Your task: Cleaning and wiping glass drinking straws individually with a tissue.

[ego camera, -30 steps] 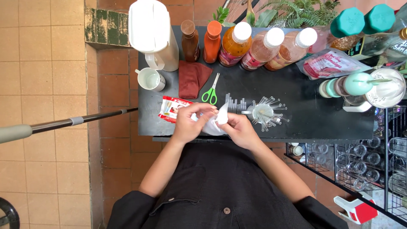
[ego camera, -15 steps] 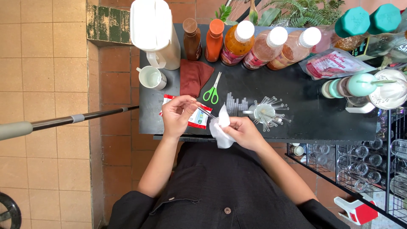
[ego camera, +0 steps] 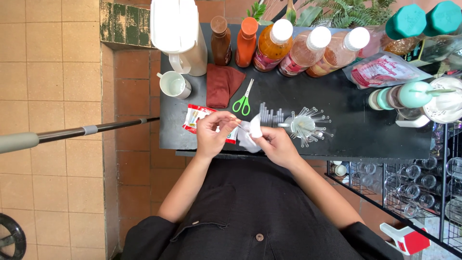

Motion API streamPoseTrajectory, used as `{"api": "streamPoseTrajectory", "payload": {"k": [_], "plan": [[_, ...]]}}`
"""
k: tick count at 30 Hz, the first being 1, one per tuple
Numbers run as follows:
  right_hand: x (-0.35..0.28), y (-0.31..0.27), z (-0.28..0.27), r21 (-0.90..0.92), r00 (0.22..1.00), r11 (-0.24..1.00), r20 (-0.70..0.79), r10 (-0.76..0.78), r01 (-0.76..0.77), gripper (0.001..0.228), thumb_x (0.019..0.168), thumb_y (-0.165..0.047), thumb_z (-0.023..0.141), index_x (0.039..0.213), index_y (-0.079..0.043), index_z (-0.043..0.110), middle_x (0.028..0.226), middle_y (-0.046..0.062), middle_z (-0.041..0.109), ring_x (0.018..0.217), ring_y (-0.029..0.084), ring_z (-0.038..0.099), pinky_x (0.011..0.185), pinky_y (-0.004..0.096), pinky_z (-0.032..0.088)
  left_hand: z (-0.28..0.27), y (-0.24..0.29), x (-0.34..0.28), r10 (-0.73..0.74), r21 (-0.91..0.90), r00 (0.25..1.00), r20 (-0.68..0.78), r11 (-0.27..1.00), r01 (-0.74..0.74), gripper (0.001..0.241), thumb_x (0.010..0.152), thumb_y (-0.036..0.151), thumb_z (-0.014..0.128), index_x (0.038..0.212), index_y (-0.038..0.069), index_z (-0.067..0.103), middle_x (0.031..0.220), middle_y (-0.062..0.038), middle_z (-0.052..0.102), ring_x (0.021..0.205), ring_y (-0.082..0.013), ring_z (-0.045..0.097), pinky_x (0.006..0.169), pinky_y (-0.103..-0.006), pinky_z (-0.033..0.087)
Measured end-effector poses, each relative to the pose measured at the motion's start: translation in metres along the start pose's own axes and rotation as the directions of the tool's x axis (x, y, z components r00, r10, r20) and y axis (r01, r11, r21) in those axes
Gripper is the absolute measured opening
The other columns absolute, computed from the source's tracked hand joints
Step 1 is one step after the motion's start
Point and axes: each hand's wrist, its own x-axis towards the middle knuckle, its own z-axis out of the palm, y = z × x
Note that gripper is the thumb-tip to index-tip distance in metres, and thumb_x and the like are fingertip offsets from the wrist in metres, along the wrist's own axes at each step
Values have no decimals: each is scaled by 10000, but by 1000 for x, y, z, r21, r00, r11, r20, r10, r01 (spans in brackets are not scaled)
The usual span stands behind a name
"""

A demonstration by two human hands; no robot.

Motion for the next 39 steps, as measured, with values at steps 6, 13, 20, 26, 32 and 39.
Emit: {"api": "streamPoseTrajectory", "payload": {"k": [6,13,20,26,32,39], "plan": [[5,-4,11,24,995,998,-83,-48,50,216,992,-92,620,1155,20,708,908,-24,716,840,25,616,747,235,534,11,18,0,-23,68,997,72,997,18,150,945,75,768,1052,-17,716,1004,-87,775,917,-113,732,848,-264,586],[2,11,7,53,993,995,76,86,-90,206,1011,-99,616,1139,22,722,935,-22,746,845,37,640,779,245,557,-15,22,10,51,63,998,-39,997,-49,130,1000,89,702,1095,1,711,1001,-70,776,948,-116,749,881,-266,595],[-2,37,7,207,981,968,163,106,-139,197,1030,-75,608,1160,33,709,980,0,713,875,60,624,796,263,528,8,18,2,-43,260,996,84,966,20,173,926,98,771,1073,6,763,931,-56,781,811,-92,652,735,-244,512],[2,18,6,337,999,940,-10,53,-46,223,1007,-46,583,1203,9,676,1054,8,730,935,75,679,845,260,554,24,13,2,-21,147,993,114,989,4,283,1010,234,676,1204,31,705,1016,-5,754,845,-55,631,766,-214,500],[-4,43,-14,302,946,947,-323,-8,111,235,922,56,649,1153,60,690,1096,102,752,975,151,721,868,302,570,26,3,-17,-240,253,939,247,951,176,334,1065,265,533,1221,18,697,962,-36,749,777,-72,656,731,-236,549],[-12,36,-27,371,898,904,-439,-33,214,178,1033,-31,581,1164,38,679,1077,96,747,958,150,720,848,292,577,28,-22,-24,-271,320,921,281,931,176,233,1010,156,632,1149,-2,732,895,-60,792,796,-66,734,724,-233,578]]}}
